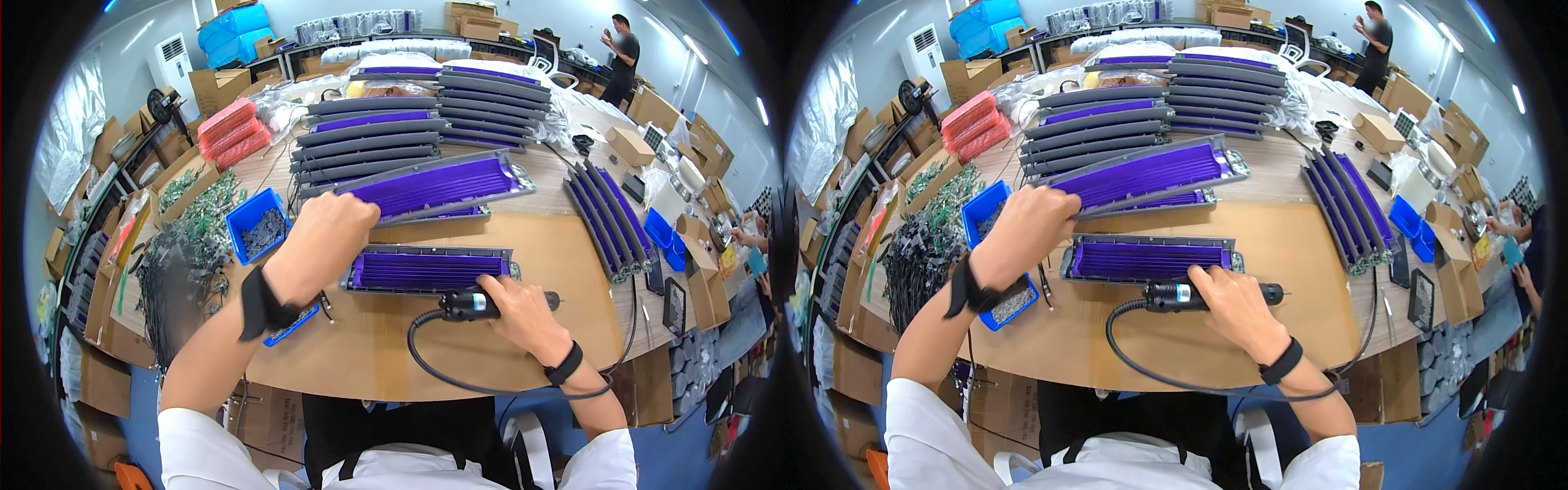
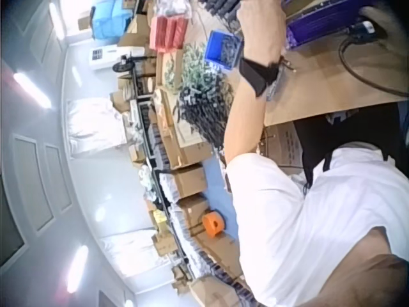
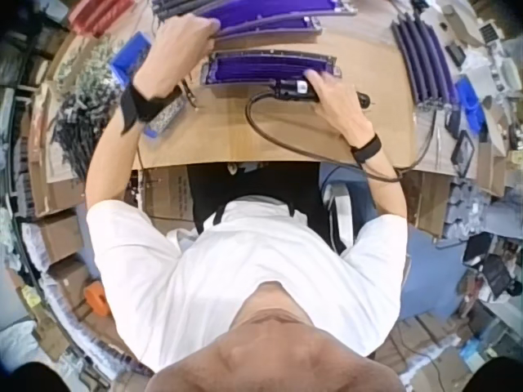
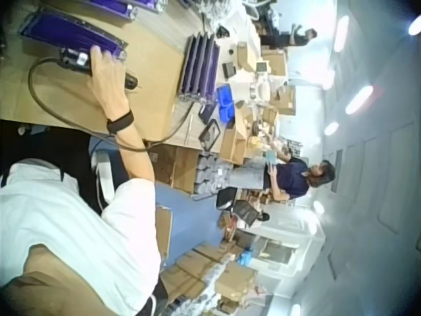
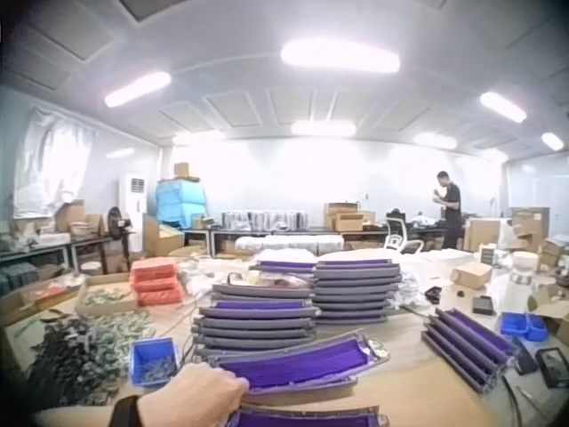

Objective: The person uses a heat gun to apply heat to small components on purple electronic assemblies. They repeatedly pick up the assembly, apply heat, and place it back on the table. The person handles multiple similar assemblies, stacking them as they work.

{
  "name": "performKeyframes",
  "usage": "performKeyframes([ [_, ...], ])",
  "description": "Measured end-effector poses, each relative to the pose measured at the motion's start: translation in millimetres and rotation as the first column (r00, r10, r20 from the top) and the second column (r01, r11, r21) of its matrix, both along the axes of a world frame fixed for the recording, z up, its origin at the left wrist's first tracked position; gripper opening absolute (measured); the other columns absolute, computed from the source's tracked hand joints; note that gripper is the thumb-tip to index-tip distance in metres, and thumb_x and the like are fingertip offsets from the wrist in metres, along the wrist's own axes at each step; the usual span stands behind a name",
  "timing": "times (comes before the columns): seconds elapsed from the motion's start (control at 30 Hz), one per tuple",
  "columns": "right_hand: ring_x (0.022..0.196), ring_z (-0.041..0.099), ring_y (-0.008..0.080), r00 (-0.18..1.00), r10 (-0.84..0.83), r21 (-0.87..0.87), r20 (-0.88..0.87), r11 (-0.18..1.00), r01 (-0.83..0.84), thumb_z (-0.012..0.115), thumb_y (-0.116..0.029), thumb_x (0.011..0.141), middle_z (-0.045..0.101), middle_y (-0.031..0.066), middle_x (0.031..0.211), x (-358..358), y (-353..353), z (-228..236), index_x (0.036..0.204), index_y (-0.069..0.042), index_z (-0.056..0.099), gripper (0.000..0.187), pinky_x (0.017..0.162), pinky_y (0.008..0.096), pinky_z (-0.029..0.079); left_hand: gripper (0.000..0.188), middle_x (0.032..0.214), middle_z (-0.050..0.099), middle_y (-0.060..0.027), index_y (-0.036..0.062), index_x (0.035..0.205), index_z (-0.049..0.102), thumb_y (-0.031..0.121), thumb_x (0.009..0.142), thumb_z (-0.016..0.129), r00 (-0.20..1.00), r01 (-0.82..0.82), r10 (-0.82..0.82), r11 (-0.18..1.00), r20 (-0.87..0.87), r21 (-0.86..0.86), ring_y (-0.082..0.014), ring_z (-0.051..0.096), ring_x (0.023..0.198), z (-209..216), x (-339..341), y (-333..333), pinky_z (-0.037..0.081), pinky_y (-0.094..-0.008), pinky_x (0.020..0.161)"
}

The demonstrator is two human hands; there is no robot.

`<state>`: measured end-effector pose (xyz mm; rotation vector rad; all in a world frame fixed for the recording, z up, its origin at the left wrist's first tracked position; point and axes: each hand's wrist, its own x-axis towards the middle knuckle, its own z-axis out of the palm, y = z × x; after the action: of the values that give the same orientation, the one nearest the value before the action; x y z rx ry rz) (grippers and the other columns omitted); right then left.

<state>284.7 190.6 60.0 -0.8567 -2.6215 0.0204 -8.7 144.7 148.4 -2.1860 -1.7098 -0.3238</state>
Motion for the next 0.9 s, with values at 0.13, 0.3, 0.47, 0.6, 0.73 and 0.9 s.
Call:
performKeyframes([
  [0.13,0.062,0.059,0.031,0.97,0.184,0.056,-0.162,0.983,-0.177,0.07,-0.007,0.059,0.054,0.0107,0.072,17.8,-38.8,32.0,0.104,-0.005,0.058,0.047,0.053,0.0403,0.045,0.006,0.064,0.057,-0.0101,0.0064,0.071,0.056,0.009,0.076,0.06,0.998,0.023,-0.028,0.996,-0.058,-0.082,-0.0282,0.061,0.057,0.2,17.1,-73.7,0.049,-0.0383,0.053],
  [0.3,0.059,0.058,0.0283,0.964,0.196,-0.033,-0.18,0.978,-0.205,0.073,-0.012,0.051,0.057,0.0091,0.069,32.2,-80.1,55.3,0.101,-0.004,0.063,0.052,0.052,0.0363,0.043,0.013,0.079,0.056,-0.0056,0.0071,0.084,0.056,0.009,0.072,0.06,0.992,0.037,-0.075,0.938,-0.098,-0.344,-0.0204,0.06,0.068,-40.4,43.9,-144.4,0.048,-0.0314,0.054],
  [0.47,0.068,0.061,0.0312,0.987,0.155,-0.105,-0.034,0.982,-0.158,0.071,-0.003,0.049,0.06,0.0112,0.074,20.2,-85.8,38.1,0.1,-0.003,0.06,0.052,0.056,0.0382,0.047,0.01,0.085,0.059,-0.0049,0.0071,0.082,0.059,0.011,0.073,0.061,0.996,0.091,-0.09,0.981,0.014,-0.173,-0.0189,0.057,0.068,-92.3,52.6,-148.9,0.05,-0.0291,0.055],
  [0.6,0.07,0.062,0.0316,0.988,0.152,-0.16,-0.019,0.975,-0.153,0.071,0.001,0.053,0.061,0.0121,0.075,-2.5,-87.1,20.8,0.098,-0.004,0.059,0.048,0.059,0.0401,0.049,0.017,0.097,0.065,-0.0054,0.0066,0.089,0.065,0.013,0.074,0.066,0.981,0.025,-0.013,0.998,0.194,-0.059,-0.0201,0.061,0.076,-92.8,43.8,-151.1,0.052,-0.0298,0.061],
  [0.73,0.069,0.061,0.0311,0.989,0.13,-0.18,0.065,0.977,-0.116,0.072,0.002,0.055,0.06,0.012,0.072,-13.4,-87.7,23.8,0.098,-0.003,0.058,0.046,0.058,0.0401,0.049,0.008,0.087,0.068,-0.0065,0.0075,0.085,0.069,0.011,0.079,0.07,0.864,-0.067,-0.024,0.985,0.502,0.161,-0.0244,0.063,0.079,-63.6,-3.7,-163.0,0.052,-0.0355,0.066],
  [0.9,0.068,0.061,0.0306,0.993,0.098,-0.165,0.06,0.982,-0.087,0.073,0.002,0.055,0.06,0.0122,0.071,-12.6,-87.1,21.3,0.097,-0.002,0.058,0.045,0.057,0.0396,0.048,0.01,0.075,0.063,-0.0193,0.0006,0.076,0.065,0.01,0.08,0.065,0.769,-0.61,0.615,0.788,0.176,-0.087,-0.0375,0.063,0.072,-81.5,-117.3,-161.2,0.05,-0.0449,0.065],
])
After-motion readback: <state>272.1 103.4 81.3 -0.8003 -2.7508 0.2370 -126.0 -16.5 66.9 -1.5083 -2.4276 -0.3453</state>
